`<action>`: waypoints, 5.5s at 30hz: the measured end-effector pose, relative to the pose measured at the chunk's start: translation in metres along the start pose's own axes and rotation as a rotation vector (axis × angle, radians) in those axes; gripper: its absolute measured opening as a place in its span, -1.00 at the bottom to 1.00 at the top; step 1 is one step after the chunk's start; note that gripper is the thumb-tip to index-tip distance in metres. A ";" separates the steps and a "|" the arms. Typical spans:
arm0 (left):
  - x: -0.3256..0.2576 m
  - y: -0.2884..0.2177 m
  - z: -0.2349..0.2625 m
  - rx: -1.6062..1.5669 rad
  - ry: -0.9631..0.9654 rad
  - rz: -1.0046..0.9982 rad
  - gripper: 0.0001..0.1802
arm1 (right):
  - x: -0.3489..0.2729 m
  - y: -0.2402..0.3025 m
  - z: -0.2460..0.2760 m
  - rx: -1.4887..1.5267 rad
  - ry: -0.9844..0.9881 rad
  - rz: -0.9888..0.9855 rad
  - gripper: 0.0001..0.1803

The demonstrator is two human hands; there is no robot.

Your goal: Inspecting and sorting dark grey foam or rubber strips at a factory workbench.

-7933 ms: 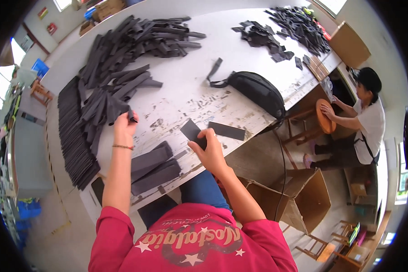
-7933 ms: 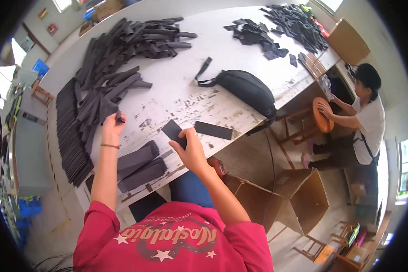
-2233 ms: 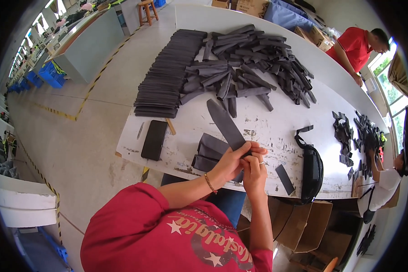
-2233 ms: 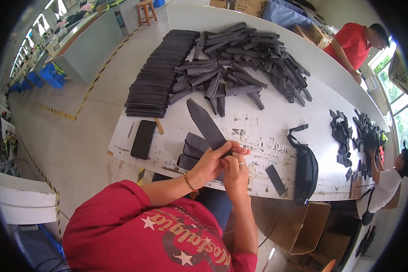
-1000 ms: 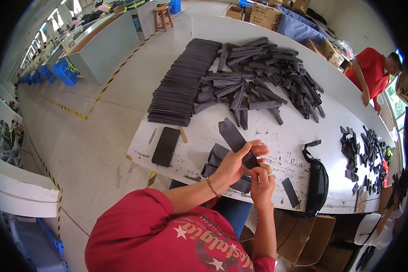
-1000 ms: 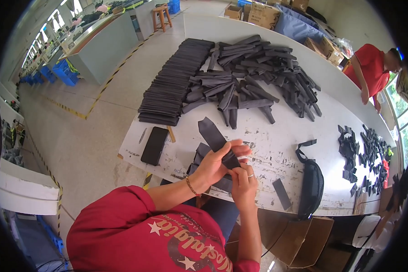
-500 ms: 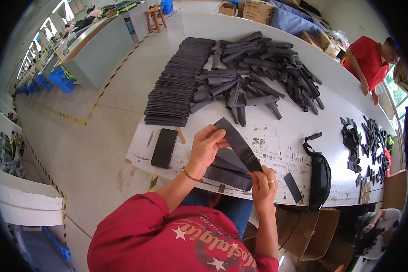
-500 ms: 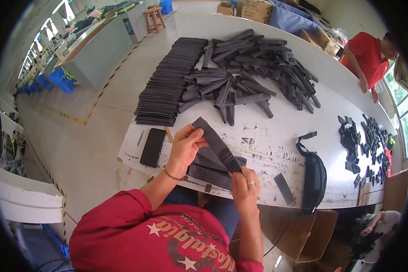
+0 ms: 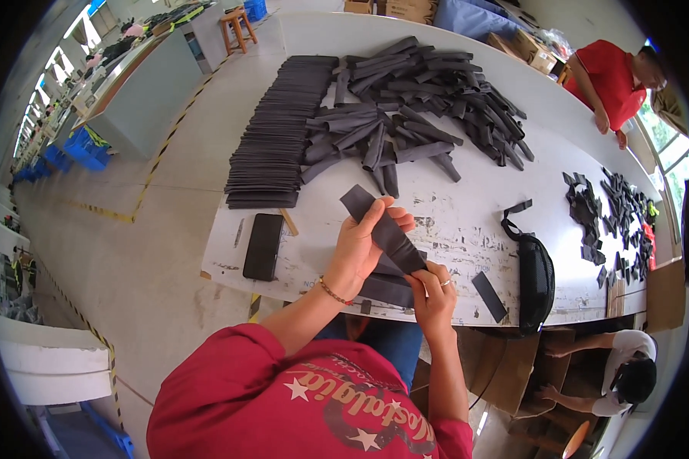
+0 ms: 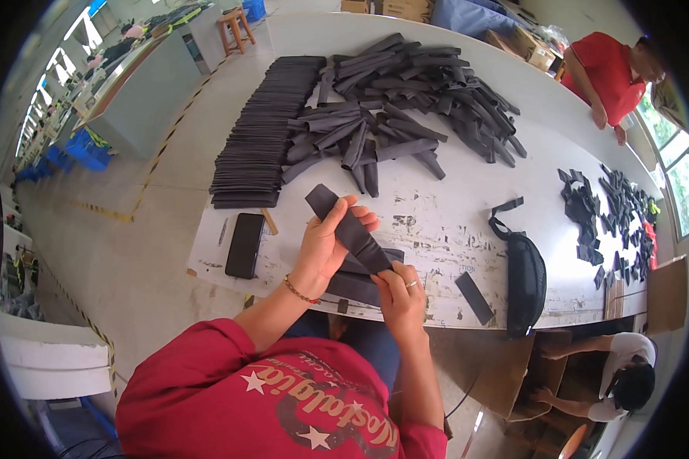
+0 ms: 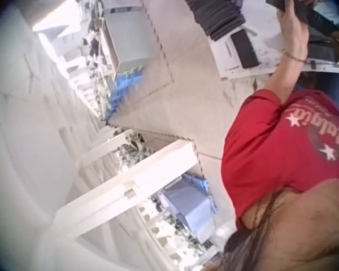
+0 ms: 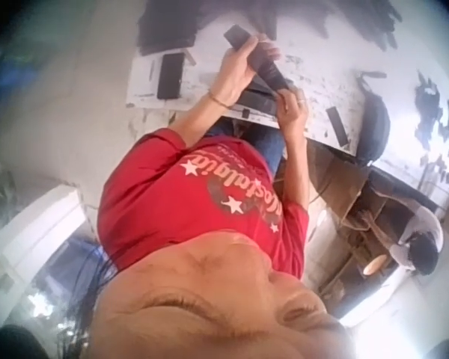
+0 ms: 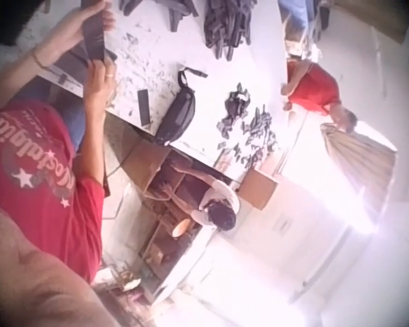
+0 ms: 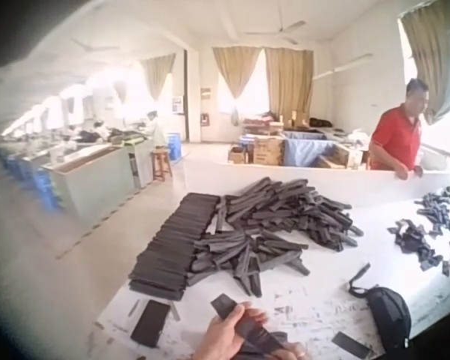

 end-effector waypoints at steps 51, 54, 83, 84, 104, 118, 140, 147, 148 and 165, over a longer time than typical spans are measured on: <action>-0.002 0.021 0.002 -0.142 -0.042 -0.140 -0.67 | -0.015 -0.020 -0.027 0.884 -0.200 -0.883 -0.80; 0.004 0.017 0.013 -0.199 -0.057 -0.106 -0.68 | -0.015 -0.020 -0.025 0.798 -0.123 -0.920 -0.79; -0.079 -0.013 0.118 1.063 -0.275 -0.357 -0.81 | -0.072 -0.043 -0.022 0.171 0.169 -0.715 -0.90; -0.078 -0.014 0.121 1.104 -0.292 -0.400 -0.79 | -0.069 -0.042 -0.023 0.091 0.164 -0.644 -0.90; 0.128 -0.055 0.007 1.456 0.108 -0.801 -0.48 | -0.067 -0.083 0.002 -0.122 0.060 -0.603 -0.76; 0.326 0.110 0.019 2.419 0.491 -0.253 -0.31 | -0.117 -0.155 0.082 -0.689 0.231 -0.659 -0.51; 0.169 0.055 0.005 2.083 0.431 -0.615 -0.51 | -0.112 -0.153 0.044 -0.659 0.405 -0.078 -0.89; 0.182 0.053 0.052 1.476 0.022 0.215 -0.68 | -0.066 -0.132 0.079 -0.409 -0.046 -0.437 -0.82; 0.176 0.055 0.050 1.479 0.022 0.211 -0.68 | -0.061 -0.124 0.077 -0.406 -0.049 -0.436 -0.82; 0.075 0.033 0.025 0.271 0.059 0.521 -0.81 | -0.038 -0.053 0.022 0.247 0.029 -0.600 -0.64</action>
Point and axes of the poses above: each hand's wrist, its own x-axis towards the middle knuckle, its own z-axis out of the back of the hand, y = z × x, the point moved 4 cm from there along x, towards the middle knuckle, and after that the axes turned 2 degrees about -x, right-handed, at the moved point
